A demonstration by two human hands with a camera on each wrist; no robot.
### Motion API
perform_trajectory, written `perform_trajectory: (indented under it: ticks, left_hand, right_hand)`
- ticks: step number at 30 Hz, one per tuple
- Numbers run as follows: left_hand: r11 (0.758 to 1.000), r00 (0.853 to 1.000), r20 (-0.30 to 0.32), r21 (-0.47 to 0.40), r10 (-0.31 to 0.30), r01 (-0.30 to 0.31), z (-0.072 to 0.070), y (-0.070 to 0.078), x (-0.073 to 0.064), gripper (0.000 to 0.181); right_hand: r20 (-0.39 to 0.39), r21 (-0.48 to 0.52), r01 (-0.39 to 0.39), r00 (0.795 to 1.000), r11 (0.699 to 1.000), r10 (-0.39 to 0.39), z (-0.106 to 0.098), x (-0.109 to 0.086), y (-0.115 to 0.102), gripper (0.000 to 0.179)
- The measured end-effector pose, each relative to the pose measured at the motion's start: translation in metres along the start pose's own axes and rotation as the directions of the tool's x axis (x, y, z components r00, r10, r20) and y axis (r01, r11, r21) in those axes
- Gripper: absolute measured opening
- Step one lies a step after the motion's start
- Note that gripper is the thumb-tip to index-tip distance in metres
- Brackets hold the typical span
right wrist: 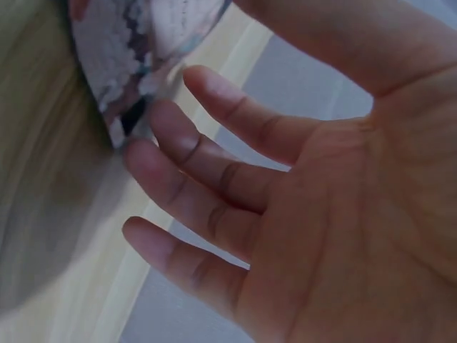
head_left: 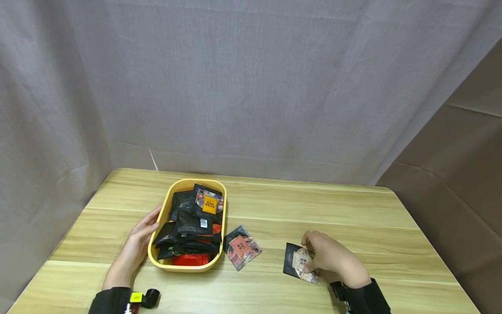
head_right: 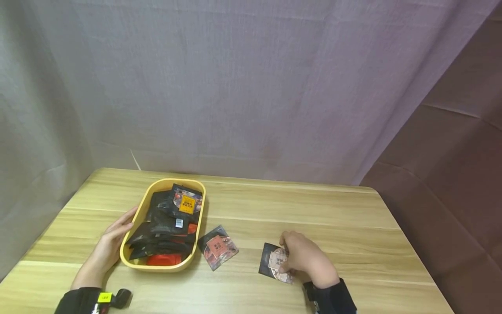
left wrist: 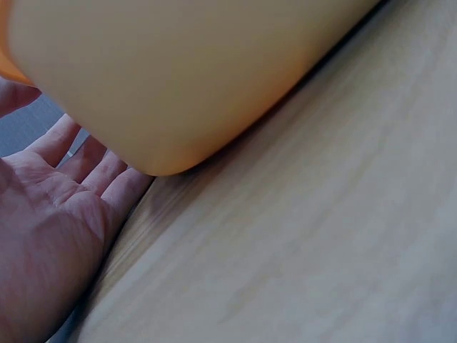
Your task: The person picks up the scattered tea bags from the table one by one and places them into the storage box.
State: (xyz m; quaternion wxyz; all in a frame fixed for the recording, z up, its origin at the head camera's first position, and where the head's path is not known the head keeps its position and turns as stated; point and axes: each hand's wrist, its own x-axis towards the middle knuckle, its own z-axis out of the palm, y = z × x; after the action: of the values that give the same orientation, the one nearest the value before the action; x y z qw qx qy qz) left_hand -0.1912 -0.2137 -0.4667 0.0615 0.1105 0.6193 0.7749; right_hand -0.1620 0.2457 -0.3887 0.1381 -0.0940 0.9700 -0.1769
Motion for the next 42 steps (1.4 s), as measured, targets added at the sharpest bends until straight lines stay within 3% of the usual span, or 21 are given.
perform_trajectory:
  ticks: [11,17,20,22,27,36,39,42]
  left_hand:
    - [1.0,1.0,-0.016,0.008,-0.013,0.013,0.003,0.0,0.001,0.056]
    - [1.0,1.0,-0.013,-0.019,0.005,-0.005,0.003,-0.001,0.002,0.056]
    - [0.999,1.0,-0.007,-0.038,0.013,-0.013,0.004,-0.002,0.003,0.056]
    - [0.999,1.0,-0.002,-0.039,0.014,-0.015,0.004,-0.002,0.004,0.056]
    - [0.999,1.0,0.005,-0.022,0.029,-0.029,0.002,-0.002,0.006,0.055]
    - [1.0,1.0,0.011,-0.013,0.024,-0.024,-0.002,-0.002,0.003,0.055]
    - [0.999,1.0,0.016,-0.031,0.025,-0.024,-0.002,-0.002,0.002,0.055]
    - [0.999,0.999,0.022,-0.041,0.028,-0.027,-0.001,-0.002,0.002,0.055]
  right_hand:
    - [-0.013,-0.063,-0.001,1.0,0.998,0.001,0.002,0.005,0.006,0.05]
    - [-0.055,-0.126,0.007,0.998,0.992,-0.014,-0.003,0.006,0.009,0.061]
    - [-0.079,-0.118,0.009,0.997,0.993,-0.018,-0.006,0.007,0.009,0.054]
    - [-0.086,-0.104,0.015,0.996,0.994,-0.024,-0.007,0.007,0.007,0.039]
    - [-0.12,-0.073,0.093,0.988,0.993,-0.101,-0.01,0.009,-0.001,0.016]
    - [-0.261,-0.145,0.156,0.947,0.977,-0.19,0.001,0.025,-0.032,0.036]
    - [-0.314,-0.162,0.197,0.919,0.967,-0.239,0.002,0.033,-0.048,0.034]
    - [-0.372,-0.173,0.258,0.876,0.951,-0.305,0.0,0.045,-0.069,0.031]
